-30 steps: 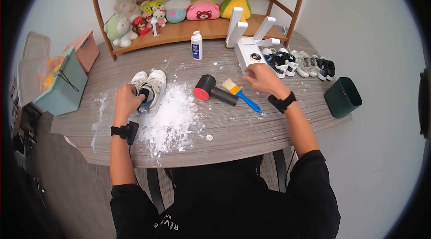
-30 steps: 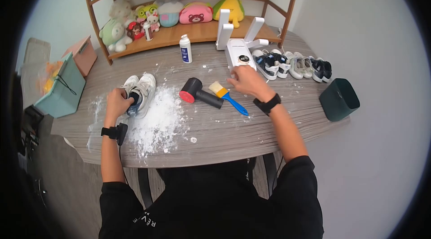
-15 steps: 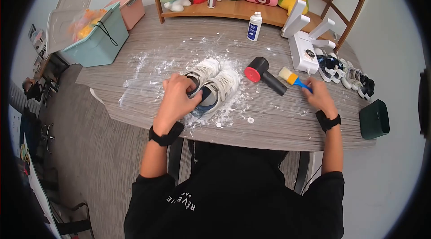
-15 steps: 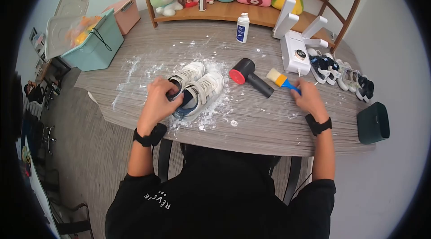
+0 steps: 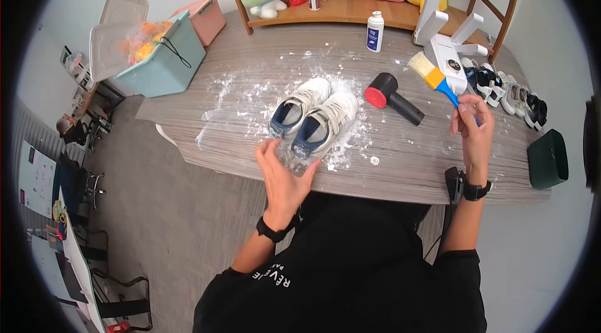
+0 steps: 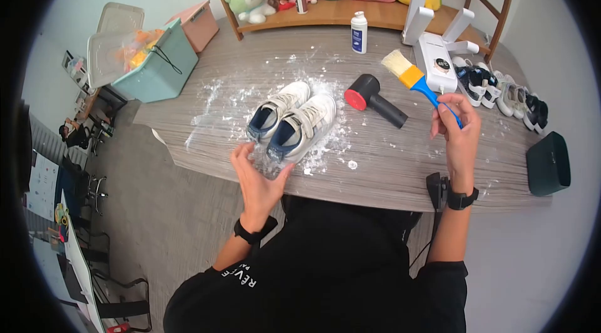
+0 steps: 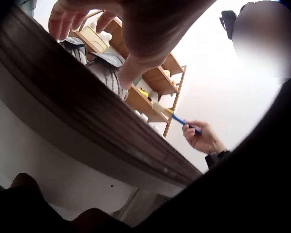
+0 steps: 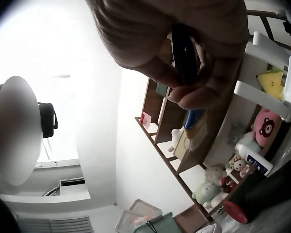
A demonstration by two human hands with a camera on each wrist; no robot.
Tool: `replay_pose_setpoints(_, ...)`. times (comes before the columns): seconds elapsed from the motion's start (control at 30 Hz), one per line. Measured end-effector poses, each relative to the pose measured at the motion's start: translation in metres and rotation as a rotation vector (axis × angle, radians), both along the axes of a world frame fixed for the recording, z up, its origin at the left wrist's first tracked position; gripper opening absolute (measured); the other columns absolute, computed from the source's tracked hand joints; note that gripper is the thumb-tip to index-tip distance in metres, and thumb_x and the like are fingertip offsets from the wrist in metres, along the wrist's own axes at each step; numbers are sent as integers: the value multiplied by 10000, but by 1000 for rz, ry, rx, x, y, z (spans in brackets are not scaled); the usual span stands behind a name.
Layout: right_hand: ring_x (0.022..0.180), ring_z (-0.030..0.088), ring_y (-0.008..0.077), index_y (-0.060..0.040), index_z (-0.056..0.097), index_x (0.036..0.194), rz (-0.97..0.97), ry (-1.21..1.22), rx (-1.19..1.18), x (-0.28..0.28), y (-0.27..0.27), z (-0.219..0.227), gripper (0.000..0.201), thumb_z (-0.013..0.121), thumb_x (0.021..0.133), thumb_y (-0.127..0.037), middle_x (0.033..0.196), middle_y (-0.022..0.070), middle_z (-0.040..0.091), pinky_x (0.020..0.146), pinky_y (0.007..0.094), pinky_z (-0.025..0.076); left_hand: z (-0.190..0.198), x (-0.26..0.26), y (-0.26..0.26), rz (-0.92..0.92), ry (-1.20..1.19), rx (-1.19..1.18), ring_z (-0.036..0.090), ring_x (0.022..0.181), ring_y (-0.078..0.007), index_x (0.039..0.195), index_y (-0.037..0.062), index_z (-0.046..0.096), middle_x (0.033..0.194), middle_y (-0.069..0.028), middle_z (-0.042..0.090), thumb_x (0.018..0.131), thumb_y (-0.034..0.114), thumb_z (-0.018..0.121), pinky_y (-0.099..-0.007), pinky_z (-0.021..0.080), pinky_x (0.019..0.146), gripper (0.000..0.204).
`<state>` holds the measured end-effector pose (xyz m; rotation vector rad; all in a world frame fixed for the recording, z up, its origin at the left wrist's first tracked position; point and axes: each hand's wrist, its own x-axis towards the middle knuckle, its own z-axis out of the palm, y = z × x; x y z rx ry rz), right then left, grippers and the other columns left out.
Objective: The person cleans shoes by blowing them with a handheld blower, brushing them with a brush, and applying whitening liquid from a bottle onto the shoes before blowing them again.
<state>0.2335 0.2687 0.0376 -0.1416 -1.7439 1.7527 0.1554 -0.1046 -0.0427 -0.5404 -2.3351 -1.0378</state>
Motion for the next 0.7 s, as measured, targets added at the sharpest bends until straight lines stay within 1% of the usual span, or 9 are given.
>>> replay_pose_setpoints(0.07, 615, 592, 103, 24, 637, 1172, 19, 15, -62, 1, -8, 0, 214, 632, 983, -75, 816, 56, 639, 536, 250, 483, -1, -1, 1, -59, -121, 26, 584, 1147, -386, 1330, -64, 498, 1303, -231, 572, 669, 259, 962, -479, 475, 949, 870)
replay_pose_setpoints(0.13, 642, 599, 105, 25, 635, 1174, 139, 63, -131, 4, -21, -1, 218, 636, 977, -68, 800, 48, 625, 560, 257, 497, 0, -7, 8, -73, -101, -30, 598, 1122, -392, 1309, -60, 522, 1246, -232, 606, 682, 273, 954, -480, 482, 941, 831)
replay_pose_setpoints(0.33, 653, 605, 110, 40, 646, 1162, 91, 131, -101, 4, -56, -7, 219, 649, 980, -81, 779, 47, 624, 603, 259, 508, 10, -31, 28, -67, -92, -59, 654, 1064, -406, 1238, -50, 612, 1102, -256, 691, 712, 243, 915, -460, 514, 917, 674)
replay_pose_setpoints(0.4, 653, 616, 111, 61, 674, 1140, 66, 154, -54, 1, -61, -14, 219, 661, 985, -93, 783, 57, 639, 612, 257, 514, 12, -32, 28, -104, -214, 104, 712, 975, -330, 1142, -55, 667, 1032, -232, 730, 731, 200, 885, -397, 534, 893, 530)
replay_pose_setpoints(0.5, 663, 628, 113, 73, 696, 1140, 17, 129, -14, 1, -67, -16, 228, 671, 982, -90, 800, 64, 654, 621, 255, 520, 17, -25, 29, -98, -224, 208, 726, 878, -350, 1060, -47, 680, 992, -227, 740, 719, 188, 871, -395, 557, 819, 456)
replay_pose_setpoints(0.53, 675, 641, 117, 74, 708, 1151, 42, 143, -30, 2, -66, -15, 236, 685, 973, -79, 814, 73, 669, 626, 251, 519, 22, -24, 27, -136, -231, 237, 726, 908, -267, 1070, -51, 685, 1005, -185, 752, 753, 179, 870, -358, 545, 845, 433)
replay_pose_setpoints(0.57, 675, 641, 117, 74, 708, 1151, 28, 148, -34, 3, -65, -12, 236, 685, 973, -79, 814, 73, 669, 626, 251, 519, 24, -28, 24, -150, -228, 230, 726, 908, -267, 1070, -51, 685, 1005, -185, 752, 753, 179, 870, -358, 545, 845, 433)
replay_pose_setpoints(0.67, 686, 647, 113, 73, 705, 1157, 44, 202, 58, 4, -55, 15, 236, 699, 959, -55, 822, 73, 681, 628, 242, 512, 41, -42, 27, -313, -412, 606, 668, 957, -149, 1128, -64, 675, 1069, -106, 728, 852, 121, 820, -311, 524, 883, 362)
replay_pose_setpoints(0.7, 694, 652, 109, 69, 707, 1161, 35, 224, 118, 3, -50, 28, 239, 708, 951, -46, 833, 71, 689, 631, 237, 509, 47, -52, 36, -411, -484, 774, 680, 994, -189, 1232, -60, 633, 1145, -133, 713, 885, 121, 795, -331, 535, 908, 423)
